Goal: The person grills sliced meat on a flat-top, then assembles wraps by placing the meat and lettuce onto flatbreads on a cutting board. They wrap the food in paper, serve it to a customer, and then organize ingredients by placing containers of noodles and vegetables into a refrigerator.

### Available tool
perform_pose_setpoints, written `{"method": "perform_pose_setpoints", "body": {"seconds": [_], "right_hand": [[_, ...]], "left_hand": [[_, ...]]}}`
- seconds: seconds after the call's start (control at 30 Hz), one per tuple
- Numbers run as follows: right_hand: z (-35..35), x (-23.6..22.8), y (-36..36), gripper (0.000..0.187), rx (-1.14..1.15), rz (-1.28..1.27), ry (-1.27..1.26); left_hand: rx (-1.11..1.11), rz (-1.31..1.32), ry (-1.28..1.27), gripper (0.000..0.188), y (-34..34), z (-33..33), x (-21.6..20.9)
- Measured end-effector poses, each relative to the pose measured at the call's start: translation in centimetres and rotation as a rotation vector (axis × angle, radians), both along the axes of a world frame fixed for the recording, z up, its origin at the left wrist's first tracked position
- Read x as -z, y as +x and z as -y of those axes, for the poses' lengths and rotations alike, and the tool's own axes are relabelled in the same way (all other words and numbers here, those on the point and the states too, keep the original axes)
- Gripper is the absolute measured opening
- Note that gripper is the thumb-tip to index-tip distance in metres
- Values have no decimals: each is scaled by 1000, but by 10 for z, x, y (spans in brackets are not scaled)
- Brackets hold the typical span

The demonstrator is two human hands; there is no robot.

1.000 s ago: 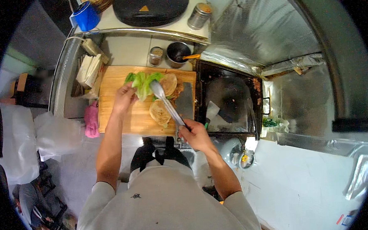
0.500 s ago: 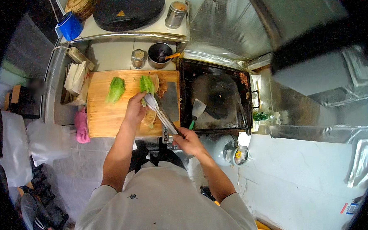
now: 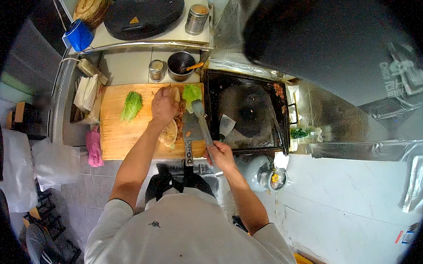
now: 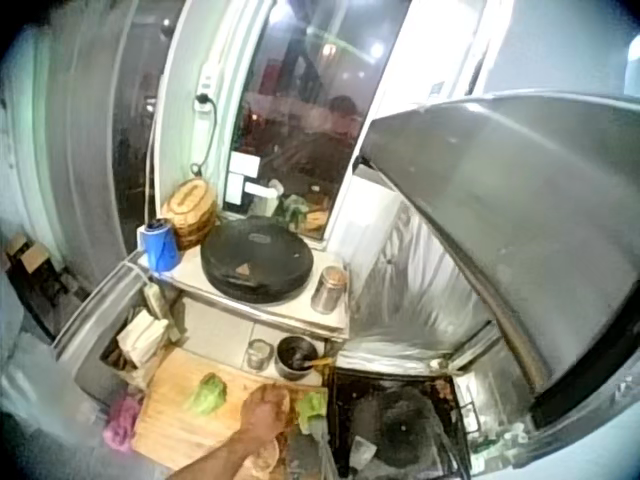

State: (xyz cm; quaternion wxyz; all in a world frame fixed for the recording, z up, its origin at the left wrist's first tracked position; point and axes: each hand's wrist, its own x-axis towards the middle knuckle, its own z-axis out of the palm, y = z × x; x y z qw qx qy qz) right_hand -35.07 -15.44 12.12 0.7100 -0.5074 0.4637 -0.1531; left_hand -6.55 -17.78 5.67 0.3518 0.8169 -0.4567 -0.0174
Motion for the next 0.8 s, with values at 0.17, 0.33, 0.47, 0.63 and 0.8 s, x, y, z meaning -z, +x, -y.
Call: {"method": "perform_pose_setpoints", "body": {"seconds": [0.17,0.33,0.47,0.63,0.8], "right_hand": [[8,22,40,17,-97,68,65],[3,29,59,19,-87,-37,146],[4,23,64,21,-107,-75,82],[15,13,66,21,-164,-136,75],[4,-4,41,25,-101,-169,25]], "left_hand": [[-78,-249,74,37,32,-10,-9],[110,-432,148,43,32,-18,-7],[265,-208,46,66,13,-7,-4],[184,-152,358,80,7,9,-25],[112,-165,378,75,16,15,-19]]}}
